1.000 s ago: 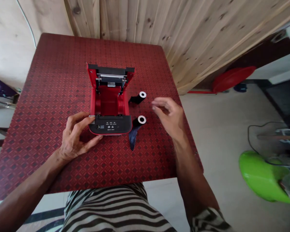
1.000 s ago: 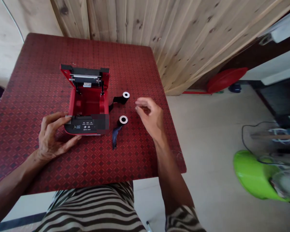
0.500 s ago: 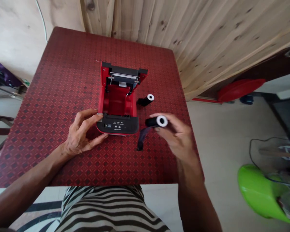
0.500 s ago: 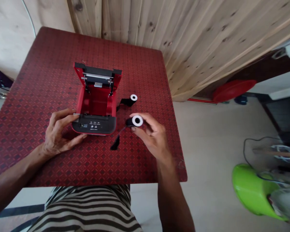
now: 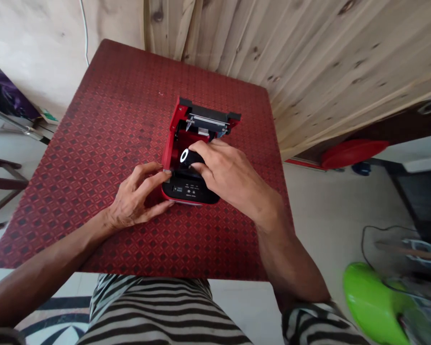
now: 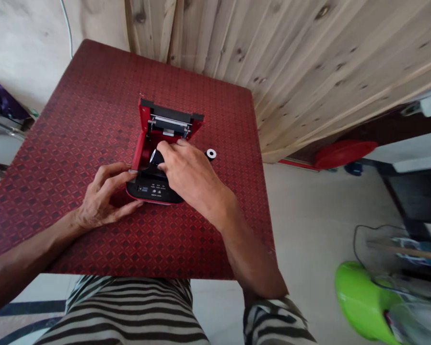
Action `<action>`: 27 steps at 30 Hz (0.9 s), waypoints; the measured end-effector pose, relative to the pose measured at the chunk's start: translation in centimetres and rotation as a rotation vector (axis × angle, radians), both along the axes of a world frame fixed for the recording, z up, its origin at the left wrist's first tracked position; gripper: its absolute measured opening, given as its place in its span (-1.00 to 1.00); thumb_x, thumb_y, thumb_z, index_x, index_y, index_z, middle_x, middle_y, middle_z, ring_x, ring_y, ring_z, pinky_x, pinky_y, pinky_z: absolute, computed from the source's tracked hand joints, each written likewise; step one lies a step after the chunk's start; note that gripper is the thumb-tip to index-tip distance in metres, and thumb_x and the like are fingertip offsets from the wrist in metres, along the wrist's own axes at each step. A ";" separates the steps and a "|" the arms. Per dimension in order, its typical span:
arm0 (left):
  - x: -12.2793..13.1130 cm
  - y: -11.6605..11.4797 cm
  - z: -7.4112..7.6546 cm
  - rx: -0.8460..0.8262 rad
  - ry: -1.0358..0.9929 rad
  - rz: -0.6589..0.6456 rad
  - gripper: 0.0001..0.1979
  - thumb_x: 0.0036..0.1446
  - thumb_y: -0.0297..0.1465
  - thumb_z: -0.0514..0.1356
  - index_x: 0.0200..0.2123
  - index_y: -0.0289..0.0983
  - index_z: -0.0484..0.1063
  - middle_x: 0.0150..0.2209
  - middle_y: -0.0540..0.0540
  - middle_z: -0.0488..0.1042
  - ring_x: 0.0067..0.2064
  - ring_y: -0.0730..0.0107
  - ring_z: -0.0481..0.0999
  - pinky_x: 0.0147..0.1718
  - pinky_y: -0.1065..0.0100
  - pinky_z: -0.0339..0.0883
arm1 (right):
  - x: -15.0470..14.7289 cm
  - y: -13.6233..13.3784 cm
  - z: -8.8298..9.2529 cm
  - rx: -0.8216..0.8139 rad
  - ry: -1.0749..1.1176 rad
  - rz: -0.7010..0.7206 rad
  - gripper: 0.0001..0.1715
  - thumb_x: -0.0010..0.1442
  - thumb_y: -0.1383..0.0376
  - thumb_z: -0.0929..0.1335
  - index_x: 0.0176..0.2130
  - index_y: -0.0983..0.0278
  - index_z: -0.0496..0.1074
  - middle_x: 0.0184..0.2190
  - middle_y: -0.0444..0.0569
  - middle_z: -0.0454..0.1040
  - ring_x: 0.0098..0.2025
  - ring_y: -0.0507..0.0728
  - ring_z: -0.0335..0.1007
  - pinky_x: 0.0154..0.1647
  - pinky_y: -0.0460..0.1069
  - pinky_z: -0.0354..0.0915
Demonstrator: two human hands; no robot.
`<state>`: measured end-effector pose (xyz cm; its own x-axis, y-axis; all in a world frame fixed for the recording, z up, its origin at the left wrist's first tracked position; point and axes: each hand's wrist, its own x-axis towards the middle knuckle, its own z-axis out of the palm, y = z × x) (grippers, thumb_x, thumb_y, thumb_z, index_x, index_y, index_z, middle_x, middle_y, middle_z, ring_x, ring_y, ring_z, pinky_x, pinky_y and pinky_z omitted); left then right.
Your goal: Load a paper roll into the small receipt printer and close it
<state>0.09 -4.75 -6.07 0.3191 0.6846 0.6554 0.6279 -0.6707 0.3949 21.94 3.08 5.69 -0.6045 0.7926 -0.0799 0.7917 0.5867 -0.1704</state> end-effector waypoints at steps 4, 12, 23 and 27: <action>0.0 0.0 0.0 0.004 0.000 0.000 -0.23 0.25 -0.18 0.42 0.42 -0.15 0.21 0.19 -0.30 0.46 0.16 0.08 0.58 0.08 0.09 0.66 | -0.5 0.2 0.5 -0.012 -0.095 -0.015 -0.74 0.40 0.45 0.32 0.03 0.31 0.51 -0.13 0.14 0.67 -0.12 0.25 0.59 -0.14 0.06 0.33; 0.0 -0.1 -0.1 -0.023 -0.002 -0.001 -0.24 0.24 -0.19 0.43 0.41 -0.15 0.23 0.19 -0.30 0.45 0.14 0.08 0.59 0.05 0.09 0.67 | -1.2 1.5 -0.3 -0.088 -0.175 -0.004 -0.75 0.40 0.41 0.36 0.04 0.28 0.55 -0.18 0.14 0.71 -0.11 0.29 0.64 -0.14 0.08 0.30; -0.1 0.0 0.0 -0.013 0.006 -0.010 -0.22 0.24 -0.20 0.43 0.42 -0.16 0.21 0.19 -0.31 0.46 0.17 0.06 0.57 0.07 0.07 0.66 | -0.5 2.1 -1.0 -0.203 -0.045 0.035 -0.69 0.44 0.49 0.28 0.02 0.34 0.57 0.02 0.15 0.67 0.13 0.27 0.58 0.19 0.11 0.35; -0.2 0.0 0.2 -0.010 -0.005 -0.030 -0.22 0.23 -0.21 0.44 0.41 -0.21 0.24 0.19 -0.32 0.45 0.19 0.07 0.56 0.10 0.10 0.63 | 2.0 0.5 -0.1 -0.158 0.297 0.117 -0.59 0.52 0.41 0.23 0.16 0.28 0.56 0.15 0.05 0.65 0.18 0.19 0.58 0.29 0.12 0.37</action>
<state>-0.14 -4.72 -5.91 0.3365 0.6814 0.6499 0.6059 -0.6850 0.4045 23.90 3.53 5.58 -0.7057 0.7085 -0.0029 0.6228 0.6185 -0.4792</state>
